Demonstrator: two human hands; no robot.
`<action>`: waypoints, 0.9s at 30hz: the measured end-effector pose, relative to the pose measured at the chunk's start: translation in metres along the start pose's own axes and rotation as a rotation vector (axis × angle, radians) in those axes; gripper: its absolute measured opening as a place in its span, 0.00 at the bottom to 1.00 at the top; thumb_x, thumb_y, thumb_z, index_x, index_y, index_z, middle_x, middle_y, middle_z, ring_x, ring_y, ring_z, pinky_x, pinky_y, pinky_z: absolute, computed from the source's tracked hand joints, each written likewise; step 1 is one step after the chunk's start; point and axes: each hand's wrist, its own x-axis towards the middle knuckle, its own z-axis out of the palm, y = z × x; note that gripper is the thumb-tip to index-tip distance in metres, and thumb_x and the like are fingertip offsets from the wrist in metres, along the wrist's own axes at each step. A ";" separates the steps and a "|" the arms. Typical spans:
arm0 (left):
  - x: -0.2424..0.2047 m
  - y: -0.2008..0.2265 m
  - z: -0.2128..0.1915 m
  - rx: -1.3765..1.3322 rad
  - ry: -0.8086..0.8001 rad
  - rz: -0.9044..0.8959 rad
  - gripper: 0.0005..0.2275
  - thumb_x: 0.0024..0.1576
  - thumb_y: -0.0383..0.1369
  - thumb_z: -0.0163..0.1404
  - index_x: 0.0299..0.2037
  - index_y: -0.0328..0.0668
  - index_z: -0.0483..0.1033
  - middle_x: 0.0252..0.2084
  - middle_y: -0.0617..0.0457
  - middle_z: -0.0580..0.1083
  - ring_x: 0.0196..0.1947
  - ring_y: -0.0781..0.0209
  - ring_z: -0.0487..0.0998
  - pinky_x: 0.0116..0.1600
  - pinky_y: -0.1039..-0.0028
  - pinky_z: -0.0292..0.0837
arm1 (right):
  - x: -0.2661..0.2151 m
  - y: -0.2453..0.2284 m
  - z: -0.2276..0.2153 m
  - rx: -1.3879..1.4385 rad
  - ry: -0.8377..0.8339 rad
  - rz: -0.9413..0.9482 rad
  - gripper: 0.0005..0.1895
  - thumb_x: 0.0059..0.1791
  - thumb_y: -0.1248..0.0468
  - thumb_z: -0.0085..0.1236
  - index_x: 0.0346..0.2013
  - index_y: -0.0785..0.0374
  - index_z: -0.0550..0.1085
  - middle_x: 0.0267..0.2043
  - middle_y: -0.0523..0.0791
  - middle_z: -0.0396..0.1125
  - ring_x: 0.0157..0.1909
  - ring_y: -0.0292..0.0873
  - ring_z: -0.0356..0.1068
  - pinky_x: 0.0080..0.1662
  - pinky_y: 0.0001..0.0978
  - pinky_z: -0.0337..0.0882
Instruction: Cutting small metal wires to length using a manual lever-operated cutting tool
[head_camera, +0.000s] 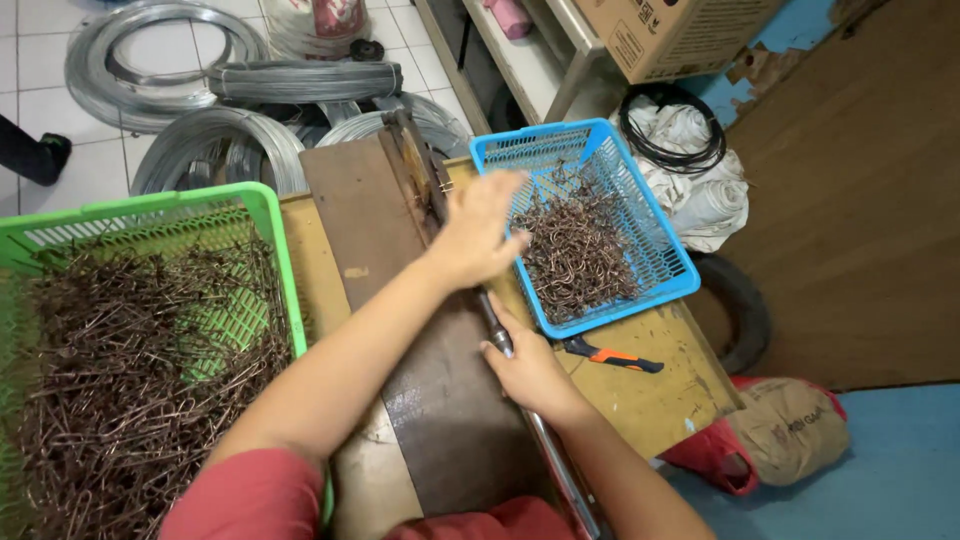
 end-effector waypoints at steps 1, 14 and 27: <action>-0.002 -0.007 0.012 0.000 0.002 -0.004 0.35 0.62 0.42 0.51 0.80 0.46 0.54 0.75 0.37 0.60 0.77 0.34 0.55 0.74 0.22 0.44 | -0.001 0.001 0.001 -0.002 -0.004 0.000 0.38 0.52 0.63 0.58 0.78 0.43 0.64 0.58 0.65 0.75 0.21 0.50 0.78 0.21 0.32 0.78; -0.002 -0.032 0.050 0.317 -0.266 0.153 0.36 0.61 0.60 0.40 0.75 0.47 0.61 0.64 0.49 0.67 0.68 0.52 0.65 0.68 0.38 0.62 | 0.029 0.036 0.015 -0.368 0.036 0.019 0.26 0.49 0.49 0.67 0.56 0.60 0.75 0.49 0.56 0.79 0.57 0.59 0.78 0.54 0.56 0.80; -0.009 -0.047 0.076 0.429 -0.238 0.166 0.36 0.56 0.60 0.43 0.73 0.51 0.63 0.61 0.53 0.67 0.67 0.56 0.66 0.67 0.39 0.63 | 0.036 0.042 0.028 -0.412 0.014 0.019 0.17 0.53 0.57 0.57 0.54 0.61 0.73 0.44 0.58 0.79 0.55 0.64 0.78 0.52 0.59 0.79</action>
